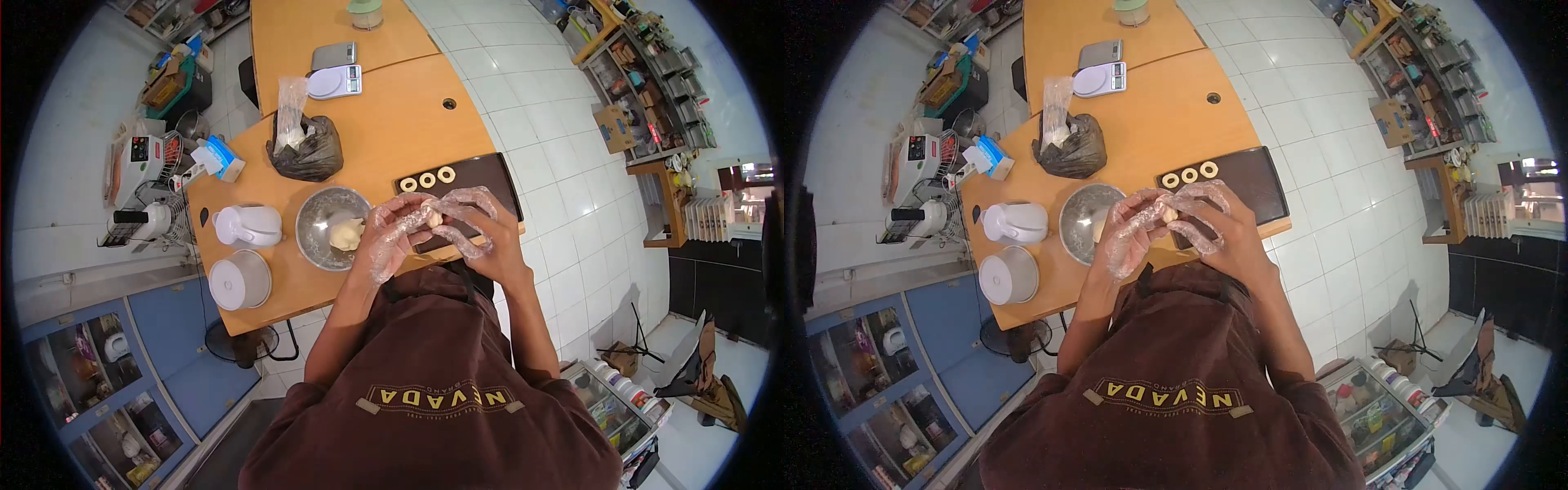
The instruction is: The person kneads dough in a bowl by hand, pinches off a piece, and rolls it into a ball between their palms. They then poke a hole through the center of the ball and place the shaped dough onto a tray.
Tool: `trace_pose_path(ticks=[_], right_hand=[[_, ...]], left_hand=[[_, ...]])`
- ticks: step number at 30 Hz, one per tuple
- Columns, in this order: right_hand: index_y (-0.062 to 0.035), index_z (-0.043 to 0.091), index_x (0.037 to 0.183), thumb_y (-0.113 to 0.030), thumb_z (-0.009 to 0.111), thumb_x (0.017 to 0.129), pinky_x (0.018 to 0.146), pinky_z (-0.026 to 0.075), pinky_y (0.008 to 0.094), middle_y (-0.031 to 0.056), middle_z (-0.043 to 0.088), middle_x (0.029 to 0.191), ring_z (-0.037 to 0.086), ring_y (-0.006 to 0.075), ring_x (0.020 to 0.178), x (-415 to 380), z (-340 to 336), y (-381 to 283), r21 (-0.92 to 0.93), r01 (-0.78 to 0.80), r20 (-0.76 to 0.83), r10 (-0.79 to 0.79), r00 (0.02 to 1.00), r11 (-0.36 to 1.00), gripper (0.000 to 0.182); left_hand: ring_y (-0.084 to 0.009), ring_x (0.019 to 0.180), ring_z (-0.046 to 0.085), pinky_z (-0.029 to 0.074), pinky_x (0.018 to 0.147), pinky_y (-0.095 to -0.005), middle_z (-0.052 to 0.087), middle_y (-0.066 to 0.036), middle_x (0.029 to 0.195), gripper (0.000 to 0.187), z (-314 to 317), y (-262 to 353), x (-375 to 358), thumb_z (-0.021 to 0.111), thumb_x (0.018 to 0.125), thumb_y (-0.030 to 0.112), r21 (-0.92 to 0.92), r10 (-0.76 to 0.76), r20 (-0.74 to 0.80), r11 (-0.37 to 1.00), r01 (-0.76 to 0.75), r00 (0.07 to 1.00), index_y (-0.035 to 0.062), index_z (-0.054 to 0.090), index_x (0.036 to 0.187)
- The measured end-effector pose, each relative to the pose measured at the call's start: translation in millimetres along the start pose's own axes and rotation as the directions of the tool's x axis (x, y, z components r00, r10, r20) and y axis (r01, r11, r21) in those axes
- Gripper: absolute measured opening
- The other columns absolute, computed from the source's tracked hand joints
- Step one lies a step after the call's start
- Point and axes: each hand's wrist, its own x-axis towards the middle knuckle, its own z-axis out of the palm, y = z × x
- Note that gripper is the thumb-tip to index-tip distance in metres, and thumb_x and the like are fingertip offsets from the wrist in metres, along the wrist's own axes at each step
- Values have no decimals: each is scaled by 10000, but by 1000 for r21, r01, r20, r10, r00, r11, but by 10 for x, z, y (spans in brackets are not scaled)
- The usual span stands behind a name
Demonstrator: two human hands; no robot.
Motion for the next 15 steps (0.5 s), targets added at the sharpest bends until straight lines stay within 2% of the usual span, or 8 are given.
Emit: trace_pose_path(ticks=[2,10,15], right_hand=[[-43,777,1087,-5,850,733,819,572,384,138,715,1074,699,301,959,-2,22,12,1,4,-2,-4,1000,1000,364],[-8,769,986,39,819,743,774,574,369,145,726,959,714,294,888,-30,86,39,17,-13,-17,13,1000,1000,253],[-31,771,1019,41,778,785,800,576,379,137,729,1002,715,299,897,-48,138,44,61,-87,-60,91,994,994,245]], left_hand=[[-201,1068,715,621,907,-327,711,-124,1181,307,-22,-22,-17,668,998,87,-14,25,-4,1000,-25,1000,-32,638,1279],[-184,1073,706,599,954,-326,704,-107,1205,335,5,106,-80,683,992,99,174,-26,5,984,24,1000,-30,635,1298],[-178,1090,702,589,952,-319,707,-110,1222,354,-8,110,-55,694,985,100,237,-31,-4,971,31,1000,-24,633,1311]])
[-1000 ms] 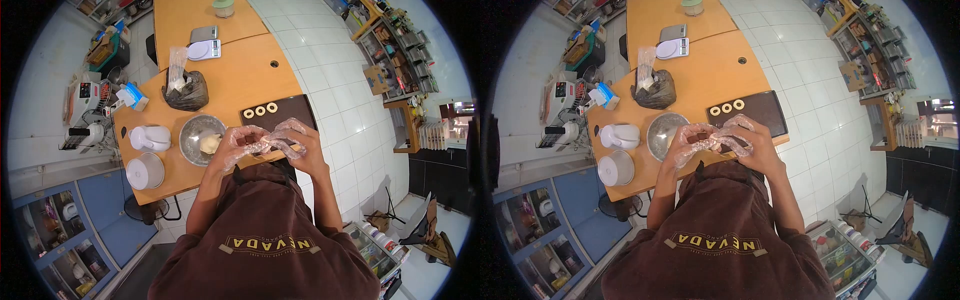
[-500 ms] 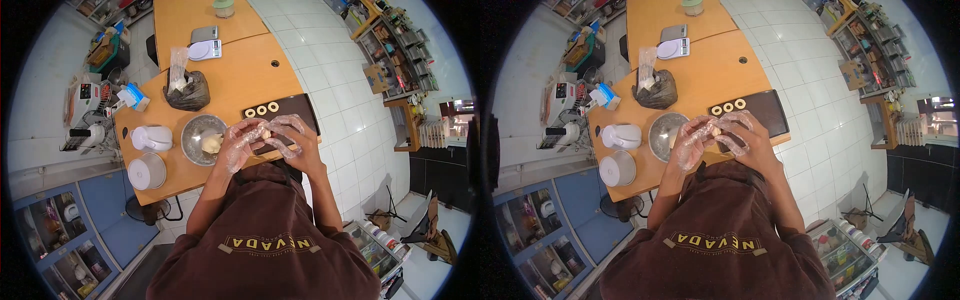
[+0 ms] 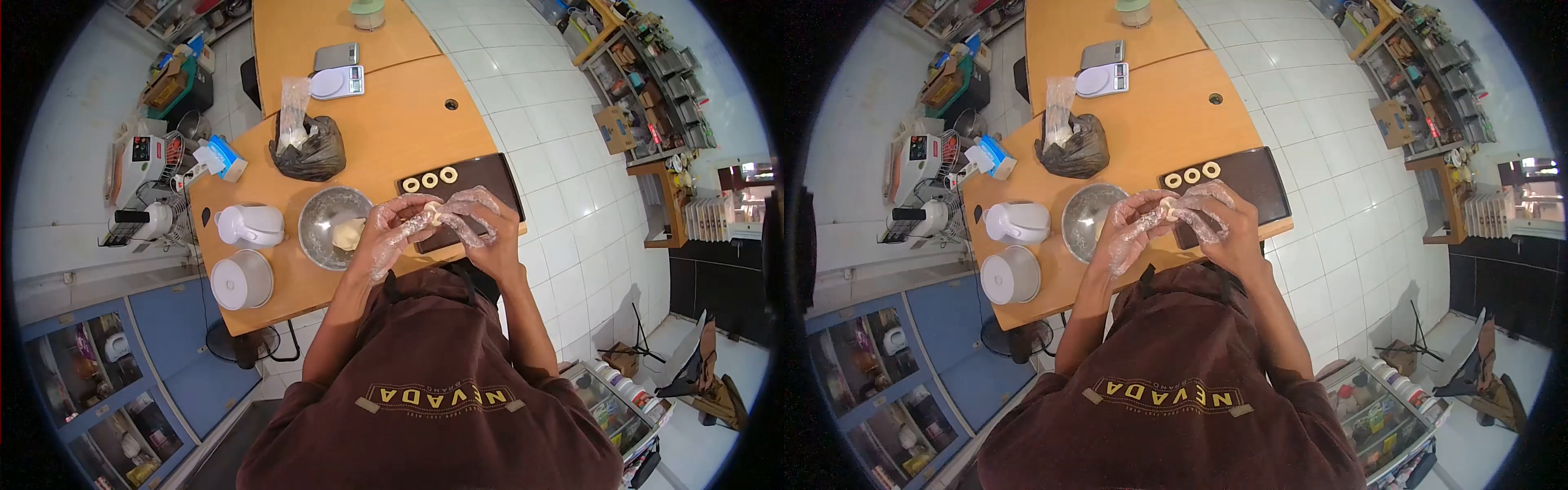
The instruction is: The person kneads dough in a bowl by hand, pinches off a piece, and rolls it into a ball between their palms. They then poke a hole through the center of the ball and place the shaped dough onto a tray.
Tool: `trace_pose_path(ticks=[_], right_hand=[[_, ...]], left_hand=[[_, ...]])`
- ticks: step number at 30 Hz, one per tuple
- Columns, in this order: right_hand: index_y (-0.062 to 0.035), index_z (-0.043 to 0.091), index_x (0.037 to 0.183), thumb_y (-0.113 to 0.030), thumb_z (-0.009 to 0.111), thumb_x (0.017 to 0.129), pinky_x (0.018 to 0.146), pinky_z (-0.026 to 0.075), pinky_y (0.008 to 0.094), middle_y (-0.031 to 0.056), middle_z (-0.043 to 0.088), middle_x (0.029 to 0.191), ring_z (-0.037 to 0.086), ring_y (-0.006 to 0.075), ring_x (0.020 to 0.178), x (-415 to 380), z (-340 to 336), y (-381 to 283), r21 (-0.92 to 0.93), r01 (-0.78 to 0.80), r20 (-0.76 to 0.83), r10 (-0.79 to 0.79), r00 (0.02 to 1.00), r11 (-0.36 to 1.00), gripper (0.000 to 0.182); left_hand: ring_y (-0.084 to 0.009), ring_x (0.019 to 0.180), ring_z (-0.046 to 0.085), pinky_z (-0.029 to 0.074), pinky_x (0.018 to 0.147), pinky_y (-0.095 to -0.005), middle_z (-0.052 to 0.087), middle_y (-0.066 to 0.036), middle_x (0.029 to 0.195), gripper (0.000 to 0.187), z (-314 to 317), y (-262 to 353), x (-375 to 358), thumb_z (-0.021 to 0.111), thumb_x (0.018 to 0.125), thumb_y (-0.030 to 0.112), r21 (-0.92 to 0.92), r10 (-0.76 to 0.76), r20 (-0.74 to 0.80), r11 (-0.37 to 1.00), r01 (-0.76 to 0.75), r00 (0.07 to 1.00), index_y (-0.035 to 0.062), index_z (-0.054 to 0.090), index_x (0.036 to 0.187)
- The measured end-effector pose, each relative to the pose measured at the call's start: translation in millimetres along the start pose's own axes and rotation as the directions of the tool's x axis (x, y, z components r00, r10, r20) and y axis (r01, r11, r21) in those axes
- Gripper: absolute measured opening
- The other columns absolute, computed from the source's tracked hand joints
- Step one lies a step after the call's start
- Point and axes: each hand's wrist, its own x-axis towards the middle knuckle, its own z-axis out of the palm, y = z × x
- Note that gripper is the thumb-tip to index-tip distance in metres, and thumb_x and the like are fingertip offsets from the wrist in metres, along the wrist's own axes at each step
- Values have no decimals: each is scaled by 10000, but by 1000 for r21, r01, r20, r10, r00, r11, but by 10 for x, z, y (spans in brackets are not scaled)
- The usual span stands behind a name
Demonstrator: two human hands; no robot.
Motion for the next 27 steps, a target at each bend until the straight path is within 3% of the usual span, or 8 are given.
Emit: trace_pose_path(ticks=[4,7,13,16,20,27], right_hand=[[-22,767,1068,16,784,817,803,573,367,144,730,998,721,287,887,3,-19,-34,15,-6,16,5,1000,1000,255],[-12,772,1041,14,814,795,779,564,353,140,732,979,707,261,865,36,-69,-162,111,-101,49,96,994,989,252],[-21,776,1055,20,816,763,783,568,363,136,729,1010,716,277,892,5,-31,-130,-28,41,19,-41,999,999,297],[-34,755,1050,31,789,772,796,576,400,145,718,1019,703,331,922,-23,-34,-86,-50,25,73,-21,997,998,288],[-34,755,1057,43,782,760,785,572,404,147,714,1006,699,335,914,-52,10,-20,-80,32,63,-27,998,996,308],[-34,754,1078,10,804,786,801,573,398,147,720,1004,706,315,904,114,70,-262,57,24,47,-27,999,998,299]], left_hand=[[-178,1068,713,588,941,-316,723,-108,1201,353,-83,-35,33,689,980,90,-21,-18,5,1000,18,1000,-22,634,1311],[-185,1049,722,591,931,-321,732,-106,1180,350,-153,-74,32,689,975,89,-72,-30,12,997,31,999,-23,637,1303],[-233,1061,722,597,949,-381,719,-147,1195,344,-94,-93,27,691,974,101,-13,-33,0,999,33,999,-35,627,1283],[-252,1066,720,594,963,-405,716,-156,1191,346,-110,-110,12,689,973,98,-2,-30,18,1000,30,999,-44,621,1281],[-256,1067,717,596,961,-417,715,-150,1176,333,-108,-64,-32,680,980,84,-10,-39,43,999,39,998,-55,623,1277],[-260,1083,714,598,953,-424,717,-156,1174,276,-202,-107,-76,670,995,84,-194,45,60,980,-32,997,-33,652,1244]])
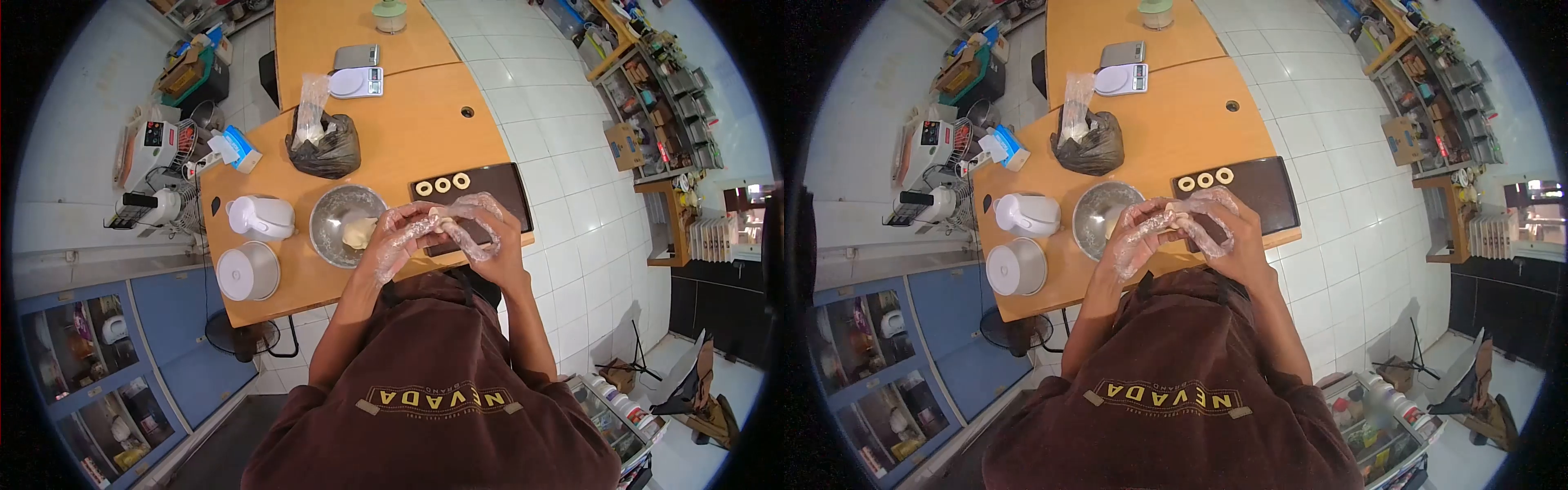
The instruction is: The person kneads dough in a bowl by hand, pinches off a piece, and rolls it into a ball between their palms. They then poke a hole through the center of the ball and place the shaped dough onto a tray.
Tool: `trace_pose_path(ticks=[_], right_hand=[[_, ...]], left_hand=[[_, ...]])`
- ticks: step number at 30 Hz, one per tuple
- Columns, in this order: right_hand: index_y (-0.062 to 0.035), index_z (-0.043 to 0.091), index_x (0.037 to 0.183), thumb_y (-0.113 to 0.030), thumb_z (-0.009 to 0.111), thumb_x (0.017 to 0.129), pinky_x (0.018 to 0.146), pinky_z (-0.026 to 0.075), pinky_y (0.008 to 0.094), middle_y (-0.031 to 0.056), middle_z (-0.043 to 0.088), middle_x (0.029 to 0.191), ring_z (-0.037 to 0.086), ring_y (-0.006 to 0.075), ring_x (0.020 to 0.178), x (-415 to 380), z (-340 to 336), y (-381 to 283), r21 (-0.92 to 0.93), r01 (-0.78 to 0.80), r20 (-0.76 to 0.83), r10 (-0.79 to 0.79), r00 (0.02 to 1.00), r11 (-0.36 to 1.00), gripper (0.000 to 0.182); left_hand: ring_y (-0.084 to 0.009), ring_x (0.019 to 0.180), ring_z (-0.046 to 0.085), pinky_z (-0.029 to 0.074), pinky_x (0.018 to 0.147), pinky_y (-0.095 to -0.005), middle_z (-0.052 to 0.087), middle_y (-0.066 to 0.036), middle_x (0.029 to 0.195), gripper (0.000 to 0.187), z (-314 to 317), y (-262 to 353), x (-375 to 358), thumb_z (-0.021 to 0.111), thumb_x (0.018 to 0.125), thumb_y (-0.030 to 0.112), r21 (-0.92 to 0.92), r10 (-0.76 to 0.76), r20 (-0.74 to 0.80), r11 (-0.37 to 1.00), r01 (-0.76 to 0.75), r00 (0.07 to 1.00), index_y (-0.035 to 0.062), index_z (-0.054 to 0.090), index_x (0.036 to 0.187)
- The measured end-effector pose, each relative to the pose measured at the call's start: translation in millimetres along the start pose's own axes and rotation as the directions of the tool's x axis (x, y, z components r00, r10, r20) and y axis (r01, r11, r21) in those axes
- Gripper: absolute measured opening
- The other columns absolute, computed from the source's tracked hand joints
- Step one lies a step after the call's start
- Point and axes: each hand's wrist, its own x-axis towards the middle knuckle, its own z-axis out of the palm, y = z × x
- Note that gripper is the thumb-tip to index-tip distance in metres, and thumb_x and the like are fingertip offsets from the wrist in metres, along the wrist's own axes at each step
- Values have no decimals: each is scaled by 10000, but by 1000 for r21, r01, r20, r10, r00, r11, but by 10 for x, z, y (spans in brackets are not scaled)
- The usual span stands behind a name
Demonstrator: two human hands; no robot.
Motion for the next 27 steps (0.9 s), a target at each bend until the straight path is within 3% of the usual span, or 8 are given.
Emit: trace_pose_path(ticks=[2,8,11,17,20,27], right_hand=[[-37,755,1080,-4,813,788,807,573,397,145,723,1011,708,309,910,24,29,-17,16,21,9,-21,1000,1000,299],[-52,758,1074,14,798,787,828,574,405,137,731,1036,711,311,947,-20,19,131,-71,71,111,-62,992,995,296],[-51,756,1068,39,781,785,839,575,407,136,733,1042,712,316,950,-23,14,149,-127,84,113,-69,991,988,298],[-17,747,1062,39,788,793,849,572,391,142,745,1049,724,304,953,133,92,137,-14,126,5,-125,992,992,277],[-10,751,1056,6,815,797,848,571,381,142,751,1042,730,294,953,183,89,50,-21,84,-17,-84,996,996,267],[-19,764,1025,-23,841,787,848,579,369,137,763,1019,740,288,938,221,104,95,-49,73,10,-72,997,996,250]], left_hand=[[-255,1083,713,599,952,-423,717,-157,1175,266,4,15,-34,677,993,90,-38,29,-33,999,-31,999,-28,661,1232],[-269,1096,709,595,967,-431,707,-180,1225,307,34,126,-82,689,986,87,219,9,-91,976,11,996,-56,655,1255],[-277,1098,707,582,998,-452,694,-183,1260,340,10,168,-77,690,980,77,260,-5,-79,965,25,997,-61,642,1287],[-263,1176,672,555,1033,-470,675,-162,1306,376,-23,131,-73,695,973,87,0,123,-19,992,-123,992,-42,638,1321],[-251,1199,661,543,1046,-442,677,-161,1302,385,126,191,-90,688,976,83,91,192,-85,979,-184,978,-45,633,1335],[-215,1162,658,531,1048,-357,681,-145,1289,373,194,233,-96,694,962,36,380,327,-81,883,-274,941,-45,657,1324]])
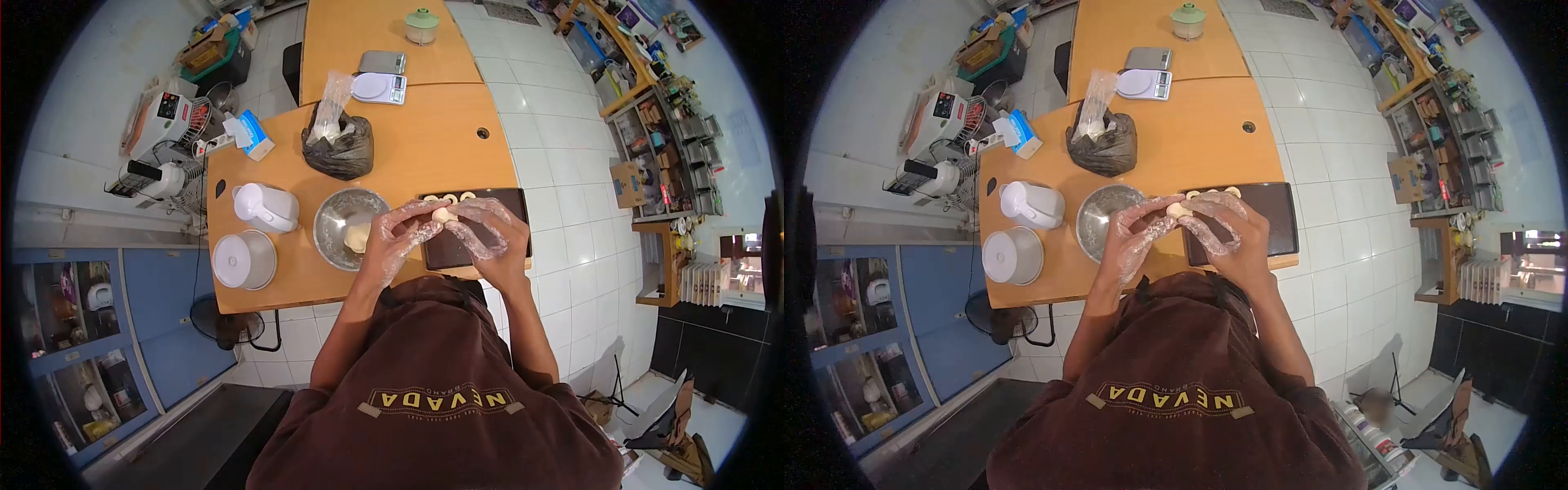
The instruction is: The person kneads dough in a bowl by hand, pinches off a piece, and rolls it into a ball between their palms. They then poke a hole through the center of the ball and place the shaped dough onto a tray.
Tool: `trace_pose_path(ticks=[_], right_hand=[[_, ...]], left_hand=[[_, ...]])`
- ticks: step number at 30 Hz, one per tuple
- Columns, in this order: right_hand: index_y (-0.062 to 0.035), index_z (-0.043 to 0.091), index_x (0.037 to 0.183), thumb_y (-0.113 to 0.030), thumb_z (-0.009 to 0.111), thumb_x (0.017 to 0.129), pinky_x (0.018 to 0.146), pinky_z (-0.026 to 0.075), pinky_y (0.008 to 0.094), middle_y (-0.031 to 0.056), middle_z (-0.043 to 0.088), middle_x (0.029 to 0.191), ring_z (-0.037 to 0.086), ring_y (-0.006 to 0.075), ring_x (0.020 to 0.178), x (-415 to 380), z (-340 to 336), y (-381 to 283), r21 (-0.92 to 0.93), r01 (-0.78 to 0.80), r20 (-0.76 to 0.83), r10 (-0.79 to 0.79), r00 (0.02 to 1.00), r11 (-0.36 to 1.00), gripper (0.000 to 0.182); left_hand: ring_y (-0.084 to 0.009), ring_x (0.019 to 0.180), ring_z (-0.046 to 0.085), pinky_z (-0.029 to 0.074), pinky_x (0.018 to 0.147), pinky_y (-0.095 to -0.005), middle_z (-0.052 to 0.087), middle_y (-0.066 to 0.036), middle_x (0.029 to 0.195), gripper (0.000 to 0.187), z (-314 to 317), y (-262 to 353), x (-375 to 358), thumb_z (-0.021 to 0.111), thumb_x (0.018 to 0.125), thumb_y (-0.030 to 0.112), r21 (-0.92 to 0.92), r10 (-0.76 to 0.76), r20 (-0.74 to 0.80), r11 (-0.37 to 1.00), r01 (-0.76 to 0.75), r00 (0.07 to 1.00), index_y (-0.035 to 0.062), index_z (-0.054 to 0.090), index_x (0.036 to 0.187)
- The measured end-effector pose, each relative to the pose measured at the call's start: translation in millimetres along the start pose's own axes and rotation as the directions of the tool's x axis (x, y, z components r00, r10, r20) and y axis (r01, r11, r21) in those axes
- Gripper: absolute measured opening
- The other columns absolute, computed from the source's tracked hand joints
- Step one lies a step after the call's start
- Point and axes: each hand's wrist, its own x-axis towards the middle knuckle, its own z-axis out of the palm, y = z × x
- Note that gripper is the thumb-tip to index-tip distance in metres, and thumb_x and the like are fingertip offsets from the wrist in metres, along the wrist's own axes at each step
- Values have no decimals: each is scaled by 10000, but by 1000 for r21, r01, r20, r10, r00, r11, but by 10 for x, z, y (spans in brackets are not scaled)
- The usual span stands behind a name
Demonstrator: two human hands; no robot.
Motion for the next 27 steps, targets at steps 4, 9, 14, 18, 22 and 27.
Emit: trace_pose_path(ticks=[4,9,14,18,22,27], right_hand=[[-17,767,999,-2,823,794,866,581,373,141,766,992,745,303,936,-31,5,87,-1,-21,4,21,1000,1000,213],[-17,768,990,4,816,800,873,574,368,137,768,986,747,287,935,-13,-31,130,56,-49,18,48,999,997,197],[-18,770,995,-2,817,804,864,572,367,130,768,989,743,272,935,71,-72,14,183,-115,5,116,993,976,197],[-20,769,1020,10,814,803,857,573,362,130,763,1010,737,271,929,43,-76,173,88,-35,41,31,999,995,224],[-19,764,1041,19,813,800,861,570,366,131,762,1017,731,275,941,79,-71,171,72,-13,23,11,1000,997,249],[-4,752,1079,7,825,802,890,548,349,118,750,1087,703,237,992,94,-119,232,289,-163,29,162,986,943,286]], left_hand=[[-180,1106,667,535,1019,-314,689,-119,1266,353,61,38,44,694,965,24,68,36,-10,997,-35,999,-14,683,1316],[-218,1159,672,565,1005,-359,683,-155,1285,313,114,37,35,660,997,45,-172,-98,-60,981,86,993,-36,679,1299],[-266,1192,670,582,1007,-421,680,-205,1298,304,152,7,31,654,995,41,-89,-87,-125,993,77,988,-74,667,1276],[-265,1186,675,578,1015,-426,687,-201,1284,303,184,-2,40,650,998,47,-29,-26,-113,999,23,993,-73,664,1276],[-264,1197,671,577,1016,-419,687,-196,1285,303,191,-18,84,642,1008,62,-95,-67,-154,994,53,986,-58,662,1285],[-277,1190,680,581,1008,-409,682,-199,1294,332,266,-12,181,621,1032,107,-155,-44,-141,988,22,989,-44,637,1327]])
